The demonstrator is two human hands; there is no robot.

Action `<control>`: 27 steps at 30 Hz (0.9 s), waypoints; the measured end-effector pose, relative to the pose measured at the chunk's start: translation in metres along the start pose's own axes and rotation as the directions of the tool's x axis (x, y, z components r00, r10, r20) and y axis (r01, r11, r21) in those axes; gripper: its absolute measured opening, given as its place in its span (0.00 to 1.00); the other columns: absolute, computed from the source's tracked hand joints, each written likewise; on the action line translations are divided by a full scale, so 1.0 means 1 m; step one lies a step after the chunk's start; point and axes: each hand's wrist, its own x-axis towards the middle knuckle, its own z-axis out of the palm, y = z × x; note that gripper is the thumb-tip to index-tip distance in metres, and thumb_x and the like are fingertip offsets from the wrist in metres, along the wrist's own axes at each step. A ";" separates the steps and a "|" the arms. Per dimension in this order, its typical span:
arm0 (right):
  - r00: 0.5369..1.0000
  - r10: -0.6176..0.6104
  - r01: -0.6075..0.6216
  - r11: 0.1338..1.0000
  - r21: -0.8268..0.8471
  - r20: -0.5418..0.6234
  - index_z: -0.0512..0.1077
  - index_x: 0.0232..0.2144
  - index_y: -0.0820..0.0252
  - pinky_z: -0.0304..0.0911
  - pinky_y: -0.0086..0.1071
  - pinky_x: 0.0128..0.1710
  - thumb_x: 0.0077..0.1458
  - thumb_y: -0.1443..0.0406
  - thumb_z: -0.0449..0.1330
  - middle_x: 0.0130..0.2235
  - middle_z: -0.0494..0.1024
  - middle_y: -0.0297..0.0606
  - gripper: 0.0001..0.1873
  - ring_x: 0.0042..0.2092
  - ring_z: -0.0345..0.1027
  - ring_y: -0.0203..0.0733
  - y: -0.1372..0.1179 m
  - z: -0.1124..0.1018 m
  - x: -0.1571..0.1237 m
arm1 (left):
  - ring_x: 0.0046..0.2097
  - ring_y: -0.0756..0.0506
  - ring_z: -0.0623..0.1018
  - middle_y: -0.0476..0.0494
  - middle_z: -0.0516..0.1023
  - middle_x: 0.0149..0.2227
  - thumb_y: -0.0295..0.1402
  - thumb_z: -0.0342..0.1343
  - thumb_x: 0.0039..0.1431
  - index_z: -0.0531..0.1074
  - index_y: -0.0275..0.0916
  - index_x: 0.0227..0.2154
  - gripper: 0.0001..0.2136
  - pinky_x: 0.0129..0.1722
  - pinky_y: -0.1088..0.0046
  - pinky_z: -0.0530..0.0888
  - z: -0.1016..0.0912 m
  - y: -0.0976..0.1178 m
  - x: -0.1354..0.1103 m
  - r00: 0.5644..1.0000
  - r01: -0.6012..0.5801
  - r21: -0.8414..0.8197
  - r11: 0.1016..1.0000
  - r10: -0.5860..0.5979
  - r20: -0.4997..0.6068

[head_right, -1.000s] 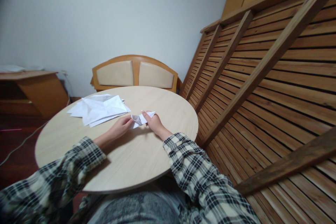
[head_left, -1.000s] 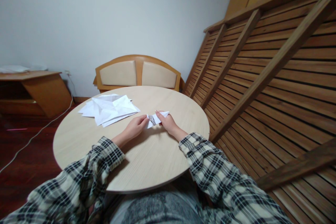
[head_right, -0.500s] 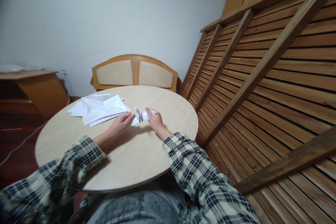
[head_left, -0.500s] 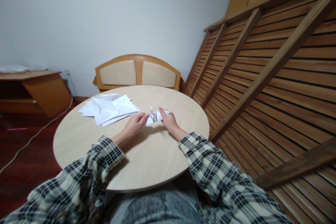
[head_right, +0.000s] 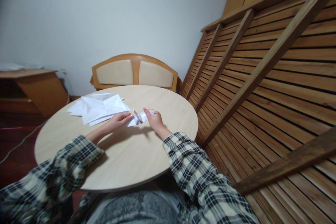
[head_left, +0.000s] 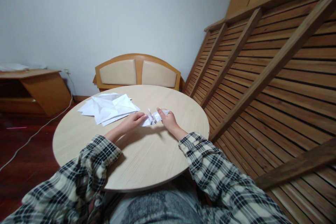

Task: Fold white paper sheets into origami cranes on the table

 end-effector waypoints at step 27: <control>0.999 -0.039 0.039 0.999 -0.003 0.011 0.65 0.20 0.57 0.56 0.32 0.29 0.57 0.46 0.54 0.23 0.66 0.33 0.25 0.26 0.58 0.37 0.001 -0.001 0.000 | 0.27 0.45 0.68 0.45 0.71 0.24 0.41 0.47 0.63 0.69 0.42 0.24 0.15 0.29 0.67 0.64 -0.005 -0.004 0.000 1.000 0.017 0.116 0.993 -0.017 -0.004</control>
